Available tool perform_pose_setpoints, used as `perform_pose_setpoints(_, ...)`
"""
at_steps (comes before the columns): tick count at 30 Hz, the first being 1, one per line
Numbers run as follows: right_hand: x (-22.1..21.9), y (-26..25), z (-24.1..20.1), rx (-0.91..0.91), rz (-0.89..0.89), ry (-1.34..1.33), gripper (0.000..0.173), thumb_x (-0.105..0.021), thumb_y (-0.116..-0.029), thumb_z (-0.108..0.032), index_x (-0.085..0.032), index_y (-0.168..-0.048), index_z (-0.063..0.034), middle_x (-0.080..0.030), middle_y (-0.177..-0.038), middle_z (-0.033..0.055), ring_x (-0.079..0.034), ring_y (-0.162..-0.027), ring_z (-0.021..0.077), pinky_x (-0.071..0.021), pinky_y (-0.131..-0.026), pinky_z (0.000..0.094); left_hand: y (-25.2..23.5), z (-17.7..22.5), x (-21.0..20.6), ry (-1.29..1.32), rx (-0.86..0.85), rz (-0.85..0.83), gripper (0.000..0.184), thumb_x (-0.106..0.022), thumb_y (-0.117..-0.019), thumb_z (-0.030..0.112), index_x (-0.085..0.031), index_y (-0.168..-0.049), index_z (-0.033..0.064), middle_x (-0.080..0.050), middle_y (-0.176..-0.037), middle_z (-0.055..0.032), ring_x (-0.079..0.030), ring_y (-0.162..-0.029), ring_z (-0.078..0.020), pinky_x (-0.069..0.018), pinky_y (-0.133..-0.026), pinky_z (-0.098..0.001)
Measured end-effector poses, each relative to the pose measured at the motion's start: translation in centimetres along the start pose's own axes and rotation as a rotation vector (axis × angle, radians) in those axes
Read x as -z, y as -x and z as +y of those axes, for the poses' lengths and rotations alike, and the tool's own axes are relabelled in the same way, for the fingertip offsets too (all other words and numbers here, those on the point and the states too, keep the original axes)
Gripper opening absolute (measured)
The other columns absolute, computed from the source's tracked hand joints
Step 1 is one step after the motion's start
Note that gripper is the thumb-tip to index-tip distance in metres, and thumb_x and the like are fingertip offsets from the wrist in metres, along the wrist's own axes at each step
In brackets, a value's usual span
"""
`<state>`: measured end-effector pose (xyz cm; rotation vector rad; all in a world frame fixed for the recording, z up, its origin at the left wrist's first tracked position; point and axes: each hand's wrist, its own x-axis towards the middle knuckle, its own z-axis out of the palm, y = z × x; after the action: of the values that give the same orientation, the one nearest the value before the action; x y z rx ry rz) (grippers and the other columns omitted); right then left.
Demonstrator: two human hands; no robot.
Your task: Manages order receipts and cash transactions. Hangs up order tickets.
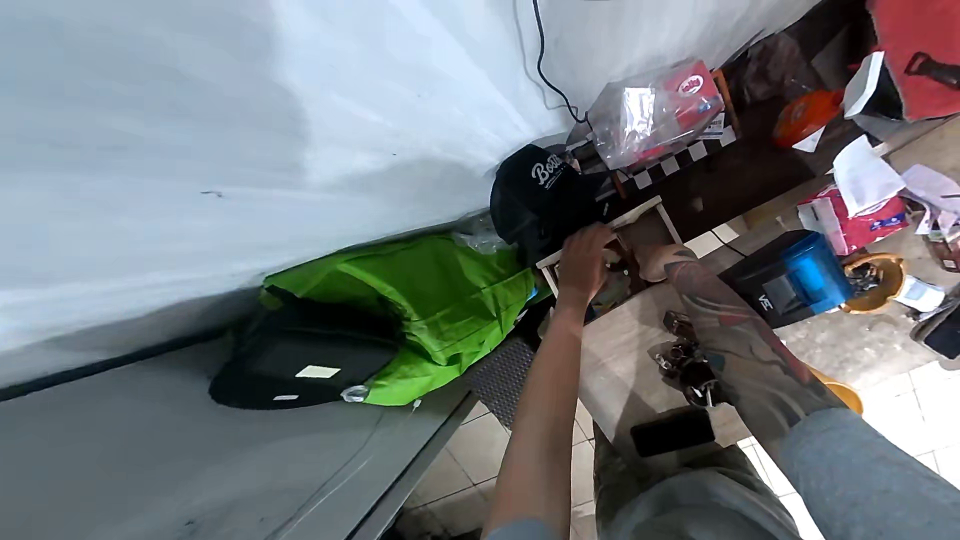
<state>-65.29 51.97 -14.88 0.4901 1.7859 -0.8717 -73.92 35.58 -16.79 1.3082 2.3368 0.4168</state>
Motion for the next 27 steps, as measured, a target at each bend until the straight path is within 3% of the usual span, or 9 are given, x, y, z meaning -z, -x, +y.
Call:
perform_pose_setpoints(3, 0.3, 2.2, -2.1, -0.084, 0.032, -0.046, 0.067, -0.068, -0.0926, -0.006, -0.036, -0.150, 0.0072, -0.053, -0.142, 0.0309, -0.056, -0.129, 0.0457, -0.0473, -0.102, 0.0636, 0.3, -1.0, 0.9, 0.035, 0.336, 0.059, 0.043, -0.055, -0.0951, 0.006, -0.060, -0.137, 0.0091, -0.062, -0.138, -0.0162, -0.056, -0.132, -0.0354, -0.0415, -0.112, -0.0547)
perform_pose_setpoints(6, 0.9, 5.1, -4.4, -0.141, 0.030, -0.164, 0.071, -0.067, -0.0981, -0.012, -0.029, -0.156, 0.0055, -0.046, -0.150, 0.0298, -0.051, -0.136, 0.0427, -0.0441, -0.109, 0.0573, 0.6, -2.1, 1.4, 0.022, 0.507, -0.104, 0.047, -0.053, -0.0993, 0.018, -0.056, -0.146, 0.0146, -0.062, -0.140, -0.0152, -0.056, -0.133, -0.0360, -0.0411, -0.112, -0.0584)
perform_pose_setpoints(9, 1.0, 5.8, -4.5, -0.143, 0.009, -0.113, 0.064, -0.066, -0.0980, -0.016, -0.038, -0.152, 0.0043, -0.054, -0.143, 0.0282, -0.056, -0.130, 0.0405, -0.0464, -0.106, 0.0577, 0.6, -2.6, 2.1, 0.083, 0.522, -0.226, 0.039, -0.049, -0.1024, 0.025, -0.065, -0.137, 0.0164, -0.065, -0.136, -0.0117, -0.058, -0.130, -0.0336, -0.0445, -0.109, -0.0600)
perform_pose_setpoints(12, 1.9, 5.8, -4.2, -0.075, 0.076, 0.075, 0.045, -0.066, -0.0978, -0.019, -0.058, -0.136, 0.0047, -0.060, -0.134, 0.0283, -0.059, -0.124, 0.0442, -0.0489, -0.098, 0.0655, 1.2, -2.4, 3.5, 0.168, 0.546, -0.254, 0.039, -0.043, -0.1058, 0.032, -0.070, -0.127, 0.0145, -0.067, -0.133, -0.0114, -0.060, -0.128, -0.0328, -0.0454, -0.107, -0.0611)
perform_pose_setpoints(15, 4.2, 6.8, -4.5, 0.008, 0.309, 0.170, 0.028, -0.057, -0.0984, -0.018, -0.066, -0.124, -0.0099, -0.068, -0.118, 0.0225, -0.066, -0.109, 0.0446, -0.0535, -0.082, 0.0683, 3.0, -2.3, 4.5, 0.268, 0.523, -0.238, 0.042, -0.039, -0.1084, 0.033, -0.072, -0.120, 0.0104, -0.070, -0.122, -0.0144, -0.064, -0.119, -0.0337, -0.0481, -0.102, -0.0622)
perform_pose_setpoints(18, 7.4, 9.2, -4.6, 0.064, 0.434, 0.130, 0.035, -0.047, -0.1033, -0.017, -0.063, -0.135, -0.0185, -0.069, -0.121, 0.0189, -0.066, -0.111, 0.0432, -0.0526, -0.086, 0.0687, 5.3, -1.3, 5.4, 0.390, 0.547, -0.262, 0.044, -0.038, -0.1087, 0.038, -0.075, -0.117, 0.0148, -0.072, -0.120, -0.0128, -0.065, -0.119, -0.0329, -0.0470, -0.102, -0.0648)
perform_pose_setpoints(21, 8.9, 9.6, -3.2, 0.145, 0.500, 0.164, 0.035, -0.043, -0.1063, -0.019, -0.060, -0.137, -0.0175, -0.066, -0.129, 0.0152, -0.062, -0.122, 0.0392, -0.0494, -0.096, 0.0686, 7.2, 0.8, 5.7, 0.469, 0.584, -0.374, 0.050, -0.035, -0.1096, 0.043, -0.076, -0.112, 0.0150, -0.073, -0.116, -0.0116, -0.065, -0.117, -0.0321, -0.0475, -0.102, -0.0635)
perform_pose_setpoints(25, 8.5, 10.8, -2.9, 0.236, 0.546, 0.196, 0.037, -0.044, -0.1065, -0.015, -0.059, -0.140, -0.0128, -0.067, -0.131, 0.0142, -0.061, -0.126, 0.0355, -0.0473, -0.104, 0.0640, 9.4, 2.1, 4.5, 0.694, 0.617, -0.505, 0.058, -0.031, -0.1109, 0.048, -0.067, -0.132, 0.0081, -0.064, -0.136, -0.0179, -0.055, -0.133, -0.0340, -0.0407, -0.110, -0.0621)
perform_pose_setpoints(27, 7.5, 11.9, -3.9, 0.276, 0.570, 0.249, 0.038, -0.046, -0.1048, -0.013, -0.061, -0.140, -0.0140, -0.068, -0.128, 0.0146, -0.065, -0.121, 0.0364, -0.0497, -0.101, 0.0650, 10.8, 3.3, 5.8, 0.843, 0.637, -0.519, 0.057, -0.032, -0.1107, 0.050, -0.053, -0.149, 0.0143, -0.053, -0.151, -0.0143, -0.046, -0.143, -0.0307, -0.0346, -0.118, -0.0586)
